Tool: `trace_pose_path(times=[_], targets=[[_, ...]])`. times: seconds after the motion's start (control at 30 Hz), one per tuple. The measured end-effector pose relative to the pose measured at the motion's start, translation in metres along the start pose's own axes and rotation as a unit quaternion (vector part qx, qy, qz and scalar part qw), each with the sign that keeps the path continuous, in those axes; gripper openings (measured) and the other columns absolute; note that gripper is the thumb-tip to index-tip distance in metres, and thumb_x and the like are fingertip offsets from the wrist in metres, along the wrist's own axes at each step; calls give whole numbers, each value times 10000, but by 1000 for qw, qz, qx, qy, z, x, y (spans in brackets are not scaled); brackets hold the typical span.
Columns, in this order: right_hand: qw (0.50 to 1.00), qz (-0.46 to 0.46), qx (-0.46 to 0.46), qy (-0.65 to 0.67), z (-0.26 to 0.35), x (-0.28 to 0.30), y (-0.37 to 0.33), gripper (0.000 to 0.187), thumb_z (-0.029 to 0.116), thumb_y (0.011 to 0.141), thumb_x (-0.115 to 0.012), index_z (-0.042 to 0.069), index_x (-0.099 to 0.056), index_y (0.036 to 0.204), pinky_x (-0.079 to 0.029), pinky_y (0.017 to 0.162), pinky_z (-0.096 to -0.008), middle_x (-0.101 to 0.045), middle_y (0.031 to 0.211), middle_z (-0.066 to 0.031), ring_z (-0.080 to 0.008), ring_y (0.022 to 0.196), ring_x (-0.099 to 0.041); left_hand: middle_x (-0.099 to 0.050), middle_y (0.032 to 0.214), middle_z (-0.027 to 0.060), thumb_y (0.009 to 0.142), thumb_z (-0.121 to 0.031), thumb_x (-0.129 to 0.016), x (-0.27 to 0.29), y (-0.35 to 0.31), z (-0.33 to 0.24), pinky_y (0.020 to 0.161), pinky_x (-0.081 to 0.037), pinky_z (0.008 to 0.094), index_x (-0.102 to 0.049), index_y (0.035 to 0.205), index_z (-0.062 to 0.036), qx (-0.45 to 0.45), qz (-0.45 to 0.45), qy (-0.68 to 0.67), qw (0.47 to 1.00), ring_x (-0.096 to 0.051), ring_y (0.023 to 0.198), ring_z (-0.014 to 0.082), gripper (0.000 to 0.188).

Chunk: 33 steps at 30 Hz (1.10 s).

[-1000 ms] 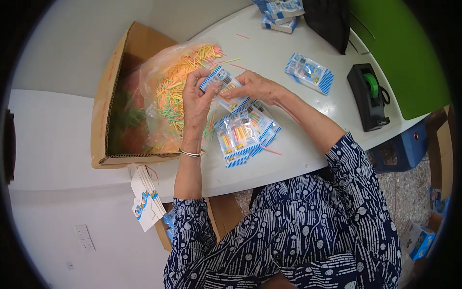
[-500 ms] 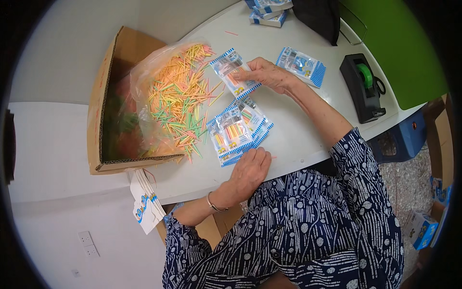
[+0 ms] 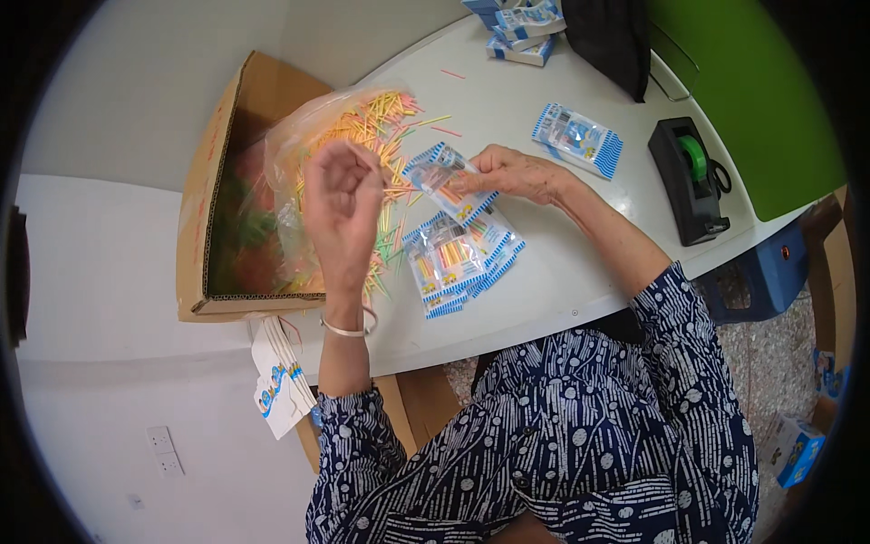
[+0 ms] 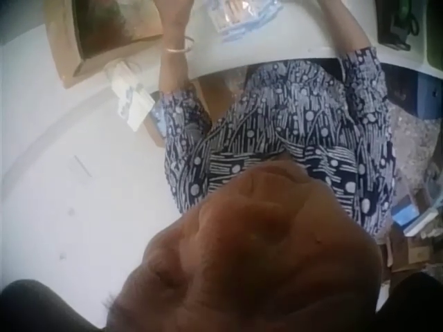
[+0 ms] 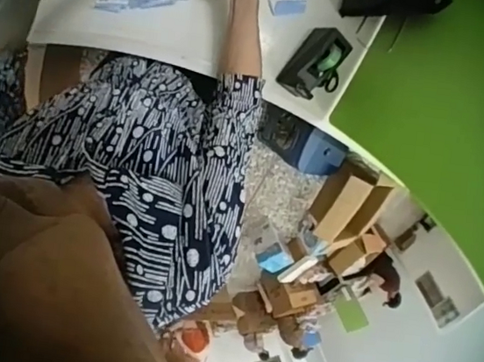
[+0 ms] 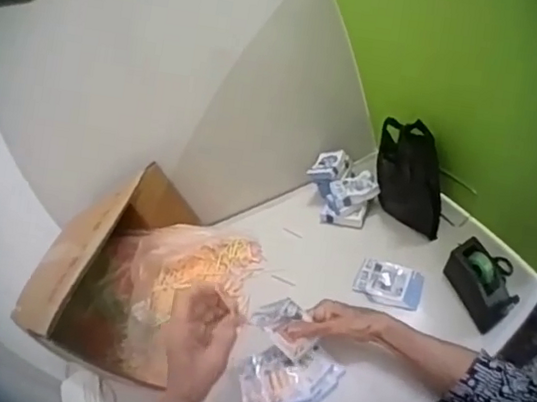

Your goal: Packing colorful plastic sticks into small transparent packets.

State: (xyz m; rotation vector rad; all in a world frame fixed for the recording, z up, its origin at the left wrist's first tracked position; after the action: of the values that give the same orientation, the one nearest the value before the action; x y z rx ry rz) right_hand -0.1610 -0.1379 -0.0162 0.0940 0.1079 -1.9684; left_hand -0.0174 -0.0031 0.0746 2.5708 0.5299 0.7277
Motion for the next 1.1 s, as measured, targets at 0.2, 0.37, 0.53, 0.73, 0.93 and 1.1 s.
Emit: trace_pose_path(times=[0.2,0.37,0.53,0.73,0.93,1.1], targets=[[997,69,-30,-16,-1,-10,0,299,311,857,-660,23,-707,921,-390,683,-182,-651,821,37,-6,763,-511,-573,894,64,856,61,-536,-2,15,6,750,-480,246,-414,1189,-7,67,-45,-169,982,-576,818,114,361],[994,90,-11,53,4,-17,-2,278,273,872,-644,7,-689,937,-422,702,-190,-659,824,21,-14,775,-533,-608,981,71,857,-12,-575,1,0,26,790,-469,276,-582,1019,-8,37,52,-13,998,-584,840,145,161],[991,105,-16,85,-4,-19,-3,266,259,873,-646,4,-686,941,-435,621,-184,-660,812,11,-13,718,-545,-621,952,77,847,-53,-599,-4,-5,38,781,-464,285,-630,987,-17,-37,61,76,995,-598,822,178,147],[989,97,-55,93,6,-31,-14,285,290,884,-637,13,-692,924,-420,557,-169,-655,789,20,-4,673,-537,-622,969,100,841,-56,-612,-9,-22,29,687,-482,267,-558,1108,-22,117,108,-29,987,-599,798,153,275],[997,52,-47,38,2,-32,-16,309,324,892,-622,27,-703,904,-374,523,-182,-621,733,41,-3,648,-492,-603,1022,126,828,11,-601,-9,-28,23,748,-486,260,-383,1263,-35,134,97,-107,980,-594,896,139,489],[999,43,-19,5,-7,-30,-17,321,339,889,-621,30,-705,868,-357,530,-189,-570,667,55,-8,615,-455,-582,1079,132,838,42,-570,-11,-35,20,823,-474,265,-349,1278,-28,173,99,-159,967,-585,965,148,497]])
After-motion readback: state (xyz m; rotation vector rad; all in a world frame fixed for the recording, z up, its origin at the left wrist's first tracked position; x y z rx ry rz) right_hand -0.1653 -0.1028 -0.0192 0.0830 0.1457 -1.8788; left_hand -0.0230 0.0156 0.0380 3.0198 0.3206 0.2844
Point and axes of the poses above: each hand's wrist, its own y-axis towards the middle knuckle, its own x-axis out of the back of the hand, z = x × y, the point moved 1 cm from there along y, towards the middle knuckle
